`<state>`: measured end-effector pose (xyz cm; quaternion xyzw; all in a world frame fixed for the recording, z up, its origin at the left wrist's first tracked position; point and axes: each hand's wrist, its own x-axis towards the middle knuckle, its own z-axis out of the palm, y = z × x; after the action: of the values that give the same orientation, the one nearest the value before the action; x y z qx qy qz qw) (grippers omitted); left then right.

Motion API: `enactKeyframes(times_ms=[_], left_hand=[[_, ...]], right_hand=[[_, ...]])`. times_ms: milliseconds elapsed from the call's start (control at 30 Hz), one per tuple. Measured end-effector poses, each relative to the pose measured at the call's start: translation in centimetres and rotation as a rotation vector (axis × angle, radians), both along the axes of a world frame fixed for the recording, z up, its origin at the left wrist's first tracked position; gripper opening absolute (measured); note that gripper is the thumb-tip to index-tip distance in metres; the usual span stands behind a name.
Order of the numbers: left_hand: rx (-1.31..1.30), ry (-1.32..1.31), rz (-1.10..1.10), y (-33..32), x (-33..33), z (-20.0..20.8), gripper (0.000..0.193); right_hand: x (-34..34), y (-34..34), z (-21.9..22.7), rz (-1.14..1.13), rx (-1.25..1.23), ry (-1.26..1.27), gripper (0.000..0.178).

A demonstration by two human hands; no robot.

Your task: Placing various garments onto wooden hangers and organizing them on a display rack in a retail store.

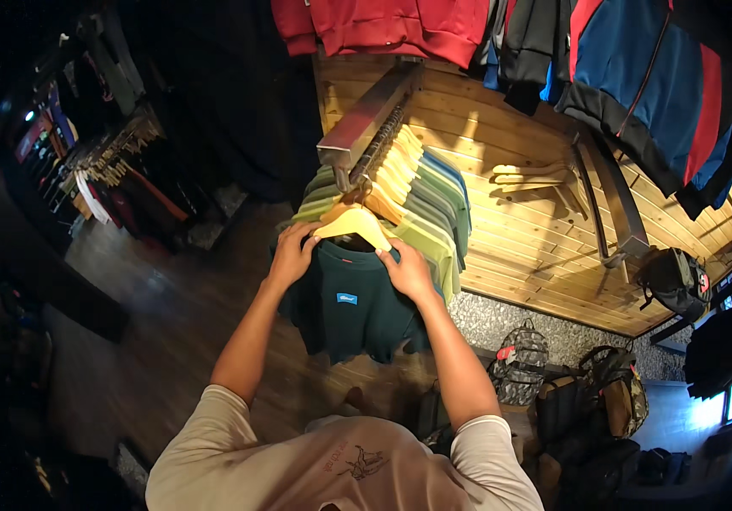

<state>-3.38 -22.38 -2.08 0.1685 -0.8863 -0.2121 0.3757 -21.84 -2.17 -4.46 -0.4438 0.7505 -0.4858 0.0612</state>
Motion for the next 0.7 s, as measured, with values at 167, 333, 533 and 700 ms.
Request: enactKeyframes(times_ms=[167,333,533,700], left_hand=[[0.098,-0.007,-0.030,-3.0,0.6,-2.4,0.031],[-0.097,-0.013,-0.046,-2.2,-1.7,-4.4,0.053],[-0.025,-0.057,-0.140,-3.9,-5.3,-5.2,0.068],[-0.092,-0.099,-0.168,-6.9,-8.2,-4.6,0.072]], right_hand=[[1.6,-3.2,-0.5,-0.102,0.034,0.070,0.038],[4.3,-5.5,-2.0,-0.371,0.028,0.200,0.051],[3.4,-8.0,-3.5,-0.319,0.073,0.319,0.073],[0.5,-10.0,-2.4,-0.300,0.096,0.259,0.077]])
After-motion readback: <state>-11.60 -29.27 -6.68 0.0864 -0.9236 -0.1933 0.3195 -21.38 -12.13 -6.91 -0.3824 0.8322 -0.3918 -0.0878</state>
